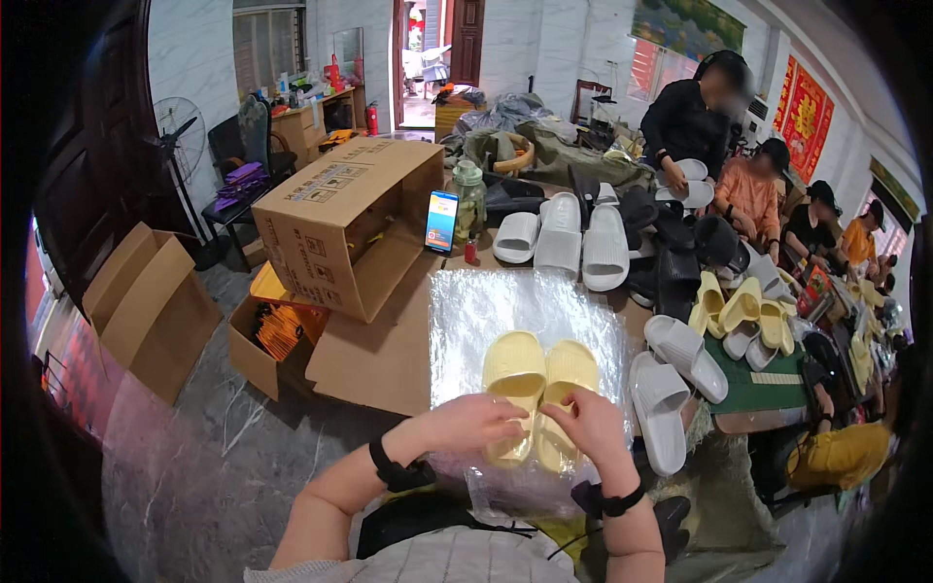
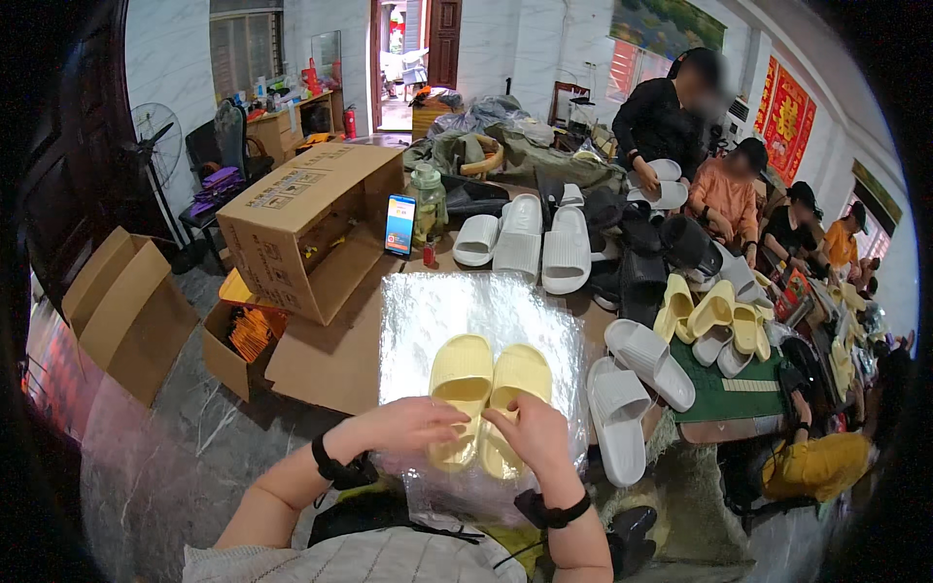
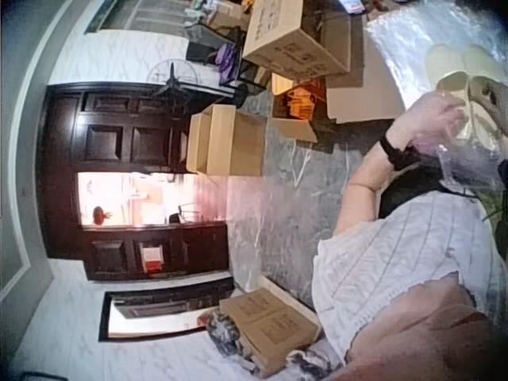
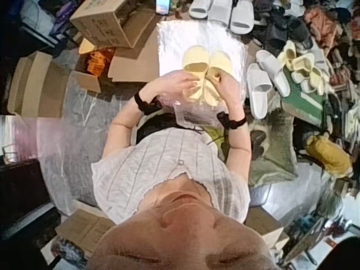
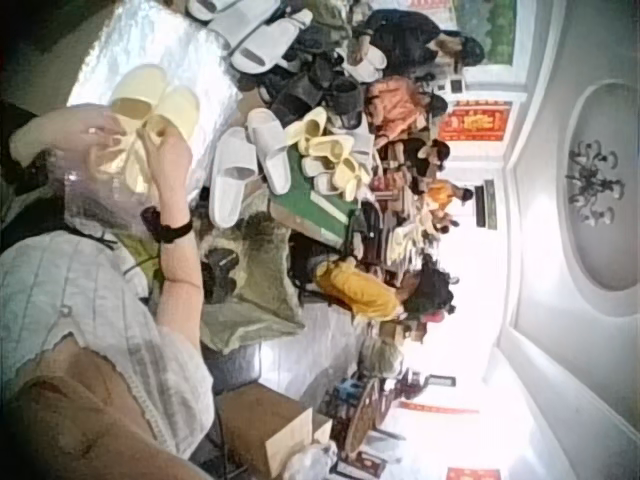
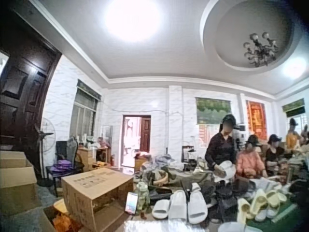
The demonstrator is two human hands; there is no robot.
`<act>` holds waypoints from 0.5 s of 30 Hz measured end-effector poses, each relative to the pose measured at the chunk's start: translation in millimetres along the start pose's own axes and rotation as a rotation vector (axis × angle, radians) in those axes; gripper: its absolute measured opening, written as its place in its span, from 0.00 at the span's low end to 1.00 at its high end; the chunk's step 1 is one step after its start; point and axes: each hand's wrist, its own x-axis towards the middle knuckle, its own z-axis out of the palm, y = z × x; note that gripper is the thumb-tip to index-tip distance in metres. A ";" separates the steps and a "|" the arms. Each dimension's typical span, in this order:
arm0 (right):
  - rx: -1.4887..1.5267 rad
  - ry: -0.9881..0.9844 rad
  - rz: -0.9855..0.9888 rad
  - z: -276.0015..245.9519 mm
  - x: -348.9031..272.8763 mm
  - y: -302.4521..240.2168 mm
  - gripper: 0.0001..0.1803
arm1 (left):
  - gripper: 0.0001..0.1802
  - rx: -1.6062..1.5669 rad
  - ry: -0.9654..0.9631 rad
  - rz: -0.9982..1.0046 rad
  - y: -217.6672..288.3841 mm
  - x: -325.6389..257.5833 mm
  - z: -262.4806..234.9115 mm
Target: Inspecting and wrapping sandals in plastic for packing.
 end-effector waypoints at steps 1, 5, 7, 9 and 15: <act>-0.024 0.025 -0.017 10.1 1.5 0.9 0.28 | 0.25 0.021 0.116 0.070 -8.8 -1.0 -5.3; -0.050 0.050 -0.003 34.5 8.2 4.7 0.30 | 0.21 -0.104 0.507 0.104 -24.7 -7.2 -62.6; 0.032 0.145 -0.026 42.5 8.0 3.8 0.29 | 0.21 -0.481 0.655 0.146 -31.6 -8.2 -99.8; -0.003 0.126 0.027 44.9 9.5 2.7 0.28 | 0.29 -0.675 0.798 0.023 -33.6 4.2 -139.6; -0.016 0.196 0.015 61.7 8.6 11.3 0.26 | 0.27 -1.035 1.079 -0.081 -117.1 49.0 -199.4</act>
